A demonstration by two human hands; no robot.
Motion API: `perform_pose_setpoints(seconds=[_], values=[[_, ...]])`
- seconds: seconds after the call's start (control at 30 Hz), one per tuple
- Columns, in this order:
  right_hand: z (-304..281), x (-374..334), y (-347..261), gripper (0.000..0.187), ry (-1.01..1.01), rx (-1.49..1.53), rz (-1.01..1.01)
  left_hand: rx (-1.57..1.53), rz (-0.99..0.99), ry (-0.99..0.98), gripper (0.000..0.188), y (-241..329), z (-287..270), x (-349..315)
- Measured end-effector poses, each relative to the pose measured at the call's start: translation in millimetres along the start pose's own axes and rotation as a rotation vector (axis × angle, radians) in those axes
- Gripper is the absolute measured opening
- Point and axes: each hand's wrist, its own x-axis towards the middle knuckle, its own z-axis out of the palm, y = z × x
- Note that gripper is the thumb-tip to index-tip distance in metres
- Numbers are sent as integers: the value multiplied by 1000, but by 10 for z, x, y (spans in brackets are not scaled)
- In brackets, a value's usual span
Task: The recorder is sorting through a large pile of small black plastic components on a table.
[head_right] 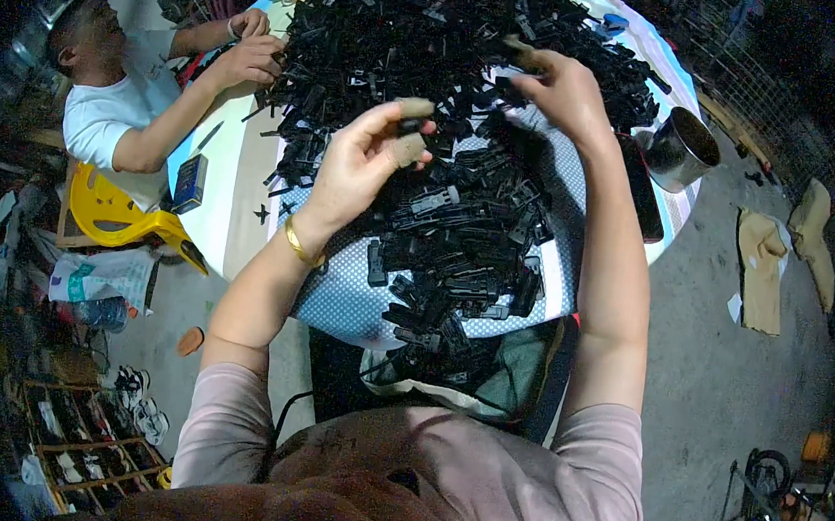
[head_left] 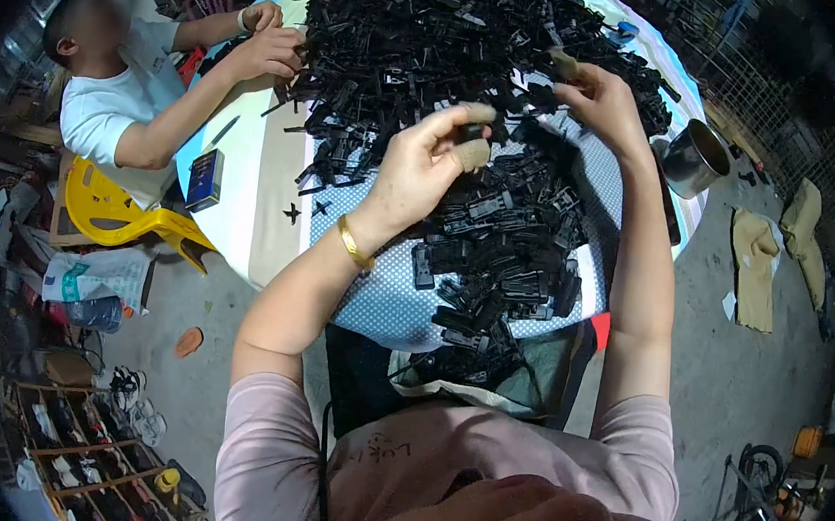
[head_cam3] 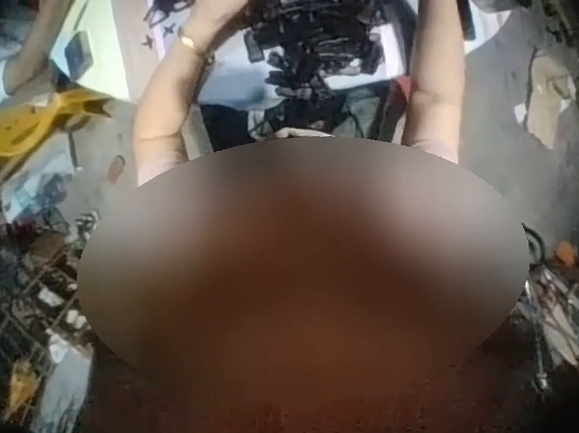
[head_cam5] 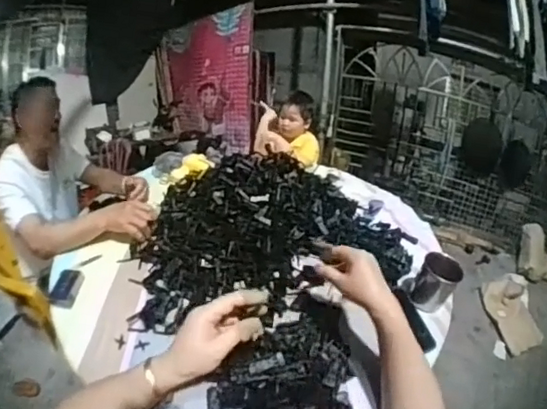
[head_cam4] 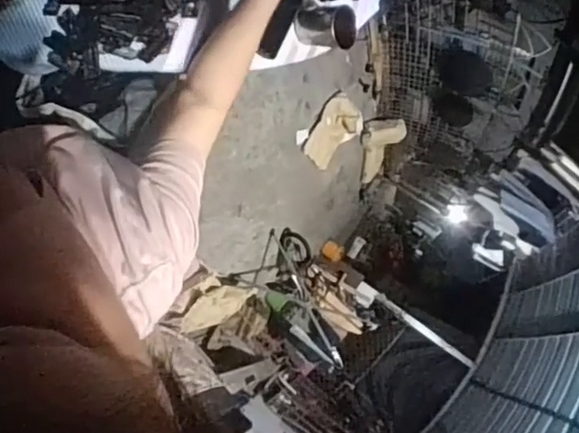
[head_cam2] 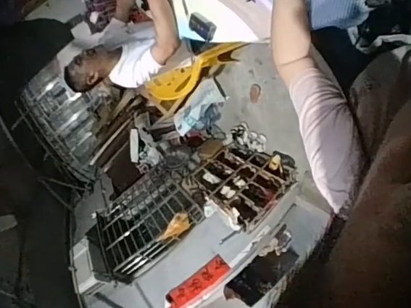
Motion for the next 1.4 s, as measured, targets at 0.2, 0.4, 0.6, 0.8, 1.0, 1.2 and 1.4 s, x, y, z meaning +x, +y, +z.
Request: perform_pose_setpoints(seconds=[0.2,0.4,0.6,0.8,1.0,1.2,1.4], values=[[245,181,581,28,-55,-606,137,282,63,-472,49,120,32,-42],[77,38,182,17,-76,-475,70,-191,-69,-289,49,-52,-128,66],[281,-204,-481,16,-175,313,-119,-547,-237,-10,48,-233,-230,130],[484,-422,-791,17,-185,366,-257,-725,-179,-92,55,-237,-339,181],[549,-439,-779,15,-226,542,-180,-784,-68,-183,53,-195,-416,196],[453,-368,-743,20,-73,676,-49,-641,-30,45,38,-53,-377,174],[445,-461,-839,23,-304,747,-39,-273,114,73,41,-69,-198,104]])
